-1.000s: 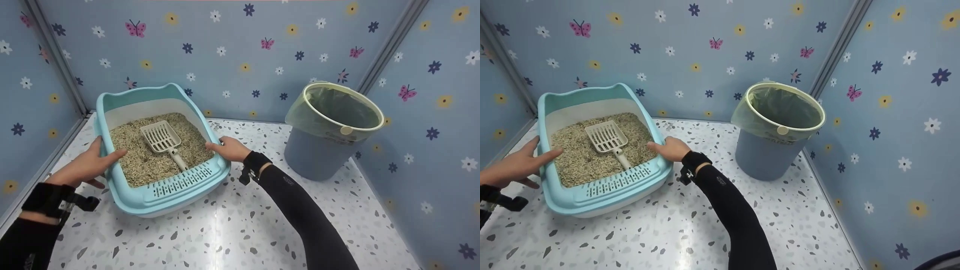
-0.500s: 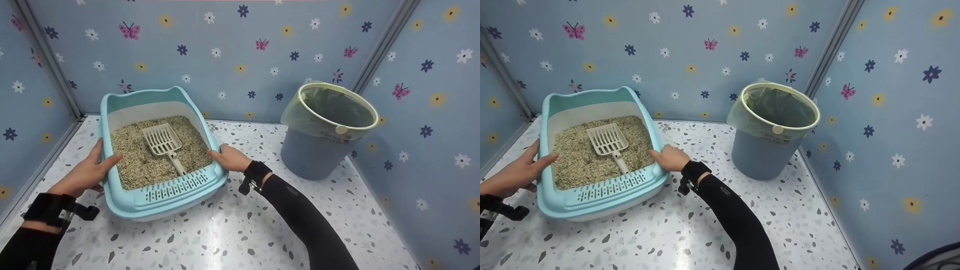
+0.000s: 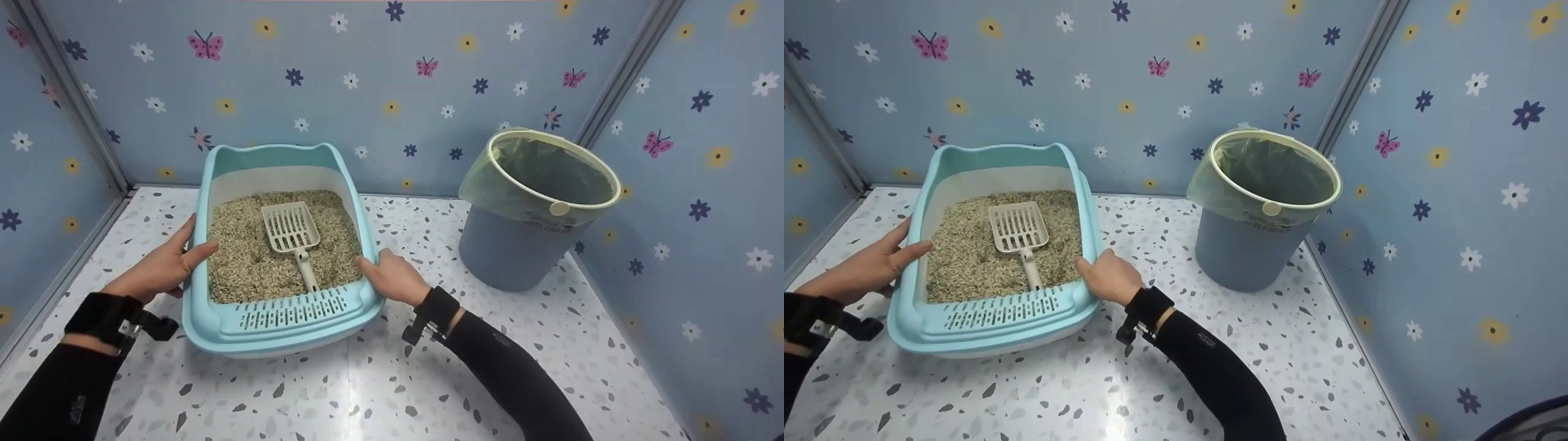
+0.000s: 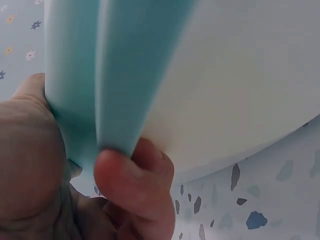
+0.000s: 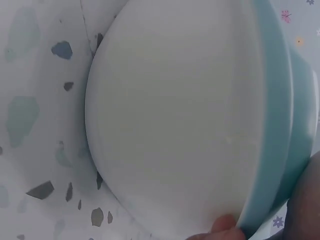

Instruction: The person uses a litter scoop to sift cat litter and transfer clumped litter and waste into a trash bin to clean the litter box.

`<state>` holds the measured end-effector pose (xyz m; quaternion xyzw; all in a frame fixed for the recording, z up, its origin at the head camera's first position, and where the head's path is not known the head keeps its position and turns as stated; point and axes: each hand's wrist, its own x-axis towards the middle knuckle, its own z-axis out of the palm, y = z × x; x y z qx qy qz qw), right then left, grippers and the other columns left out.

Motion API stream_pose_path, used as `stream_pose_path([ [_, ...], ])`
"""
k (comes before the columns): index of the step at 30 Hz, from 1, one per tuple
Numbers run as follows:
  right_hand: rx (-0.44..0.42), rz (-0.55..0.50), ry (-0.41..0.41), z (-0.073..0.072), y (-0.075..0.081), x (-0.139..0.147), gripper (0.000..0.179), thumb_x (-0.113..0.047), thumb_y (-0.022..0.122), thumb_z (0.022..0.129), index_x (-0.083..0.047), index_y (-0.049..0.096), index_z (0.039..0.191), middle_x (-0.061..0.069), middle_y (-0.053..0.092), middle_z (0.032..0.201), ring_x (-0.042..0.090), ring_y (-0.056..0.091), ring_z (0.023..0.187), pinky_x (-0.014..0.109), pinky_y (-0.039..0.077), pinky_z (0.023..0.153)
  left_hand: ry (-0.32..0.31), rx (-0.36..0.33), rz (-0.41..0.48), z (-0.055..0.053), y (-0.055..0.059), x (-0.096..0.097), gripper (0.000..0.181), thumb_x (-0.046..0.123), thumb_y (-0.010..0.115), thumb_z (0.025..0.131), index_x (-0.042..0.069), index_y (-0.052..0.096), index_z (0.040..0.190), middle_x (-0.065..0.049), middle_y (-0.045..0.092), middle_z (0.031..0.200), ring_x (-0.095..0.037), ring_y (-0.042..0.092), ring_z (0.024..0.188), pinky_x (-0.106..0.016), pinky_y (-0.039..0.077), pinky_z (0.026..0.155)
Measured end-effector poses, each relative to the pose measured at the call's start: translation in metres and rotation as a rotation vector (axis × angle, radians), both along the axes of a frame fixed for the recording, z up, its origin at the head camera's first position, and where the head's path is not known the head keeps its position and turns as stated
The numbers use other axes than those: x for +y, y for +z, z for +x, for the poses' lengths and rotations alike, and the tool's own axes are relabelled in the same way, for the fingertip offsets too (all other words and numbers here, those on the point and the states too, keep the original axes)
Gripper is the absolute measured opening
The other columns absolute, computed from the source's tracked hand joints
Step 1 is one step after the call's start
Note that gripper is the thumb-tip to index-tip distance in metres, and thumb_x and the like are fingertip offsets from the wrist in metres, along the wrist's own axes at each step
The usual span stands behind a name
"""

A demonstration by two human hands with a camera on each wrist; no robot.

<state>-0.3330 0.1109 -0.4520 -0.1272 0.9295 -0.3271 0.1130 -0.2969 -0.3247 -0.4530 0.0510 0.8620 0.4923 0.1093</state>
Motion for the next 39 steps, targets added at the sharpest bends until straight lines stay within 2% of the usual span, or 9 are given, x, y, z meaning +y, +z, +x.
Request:
stream_pose_path([
  [3,-0.012,-0.02,-0.029,0.007,0.001,0.002,0.077,-0.06,0.051,0.112,0.012,0.056,0.143,0.013,0.065,0.099,0.021,0.063,0.074,0.033,0.056,0.06,-0.009,-0.008,0.028,-0.002,0.003,0.001,0.094,0.056,0.049,0.117,0.039,-0.024,0.173,-0.042,0.051,0.134,-0.03,0.073,0.087,-0.05,0.064,0.057],
  [6,-0.008,-0.032,-0.056,0.012,0.0,0.005,0.073,-0.059,0.053,0.112,0.009,0.058,0.137,0.012,0.065,0.096,0.02,0.064,0.072,0.032,0.056,0.058,-0.015,-0.018,0.042,-0.005,0.003,0.004,0.093,0.055,0.051,0.117,0.042,-0.022,0.173,-0.041,0.05,0.132,-0.032,0.074,0.085,-0.051,0.066,0.058],
  [12,-0.006,-0.031,-0.095,0.019,0.001,0.007,0.074,-0.059,0.054,0.112,0.01,0.057,0.137,0.012,0.065,0.096,0.021,0.065,0.072,0.032,0.057,0.057,-0.03,-0.002,0.017,-0.01,0.007,0.009,0.091,0.054,0.05,0.118,0.041,-0.02,0.175,-0.03,0.054,0.119,-0.028,0.072,0.079,-0.042,0.061,0.051],
  [18,-0.055,-0.027,-0.102,0.023,0.003,0.01,0.078,-0.058,0.056,0.112,0.012,0.05,0.146,0.013,0.067,0.099,0.021,0.067,0.071,0.033,0.059,0.056,-0.046,-0.01,0.025,-0.011,0.006,0.012,0.092,0.054,0.05,0.118,0.039,-0.021,0.175,-0.037,0.052,0.129,-0.028,0.074,0.079,-0.042,0.062,0.052],
  [21,-0.07,-0.033,-0.086,0.014,0.006,0.015,0.071,-0.06,0.06,0.11,0.007,0.059,0.136,0.012,0.068,0.096,0.02,0.067,0.069,0.034,0.059,0.057,-0.05,-0.017,0.021,-0.009,0.005,0.014,0.09,0.054,0.048,0.118,0.04,-0.021,0.175,-0.037,0.056,0.127,-0.028,0.073,0.075,-0.041,0.06,0.049],
  [25,-0.037,-0.09,-0.073,-0.012,0.008,0.017,0.068,-0.068,0.06,0.108,-0.001,0.067,0.118,0.009,0.066,0.093,0.019,0.061,0.072,0.033,0.054,0.063,-0.066,-0.003,-0.002,0.0,0.008,0.015,0.091,0.054,0.048,0.118,0.039,-0.02,0.176,-0.028,0.067,0.108,-0.03,0.073,0.068,-0.044,0.06,0.047],
  [29,-0.019,-0.179,-0.063,-0.032,0.003,0.014,0.07,-0.068,0.059,0.108,-0.001,0.067,0.122,0.01,0.067,0.099,0.02,0.065,0.08,0.033,0.056,0.07,-0.069,-0.003,-0.022,0.01,0.006,0.016,0.097,0.051,0.055,0.117,0.032,-0.02,0.177,-0.019,0.072,0.097,-0.031,0.074,0.066,-0.047,0.062,0.048],
  [33,-0.031,-0.242,-0.055,-0.037,-0.003,0.012,0.064,-0.062,0.058,0.109,0.0,0.068,0.123,0.01,0.07,0.098,0.019,0.068,0.077,0.032,0.058,0.069,-0.043,0.001,0.007,0.012,0.002,0.017,0.097,0.046,0.057,0.118,0.029,-0.017,0.178,-0.021,0.073,0.098,-0.03,0.074,0.066,-0.044,0.061,0.047],
  [39,-0.007,-0.262,-0.021,-0.03,-0.005,0.012,0.056,-0.06,0.052,0.113,-0.006,0.064,0.102,0.005,0.063,0.081,0.015,0.061,0.06,0.03,0.052,0.057,-0.032,0.023,0.062,0.01,-0.002,0.02,0.094,0.044,0.057,0.118,0.034,-0.015,0.178,-0.024,0.07,0.096,-0.03,0.074,0.063,-0.043,0.06,0.045],
])
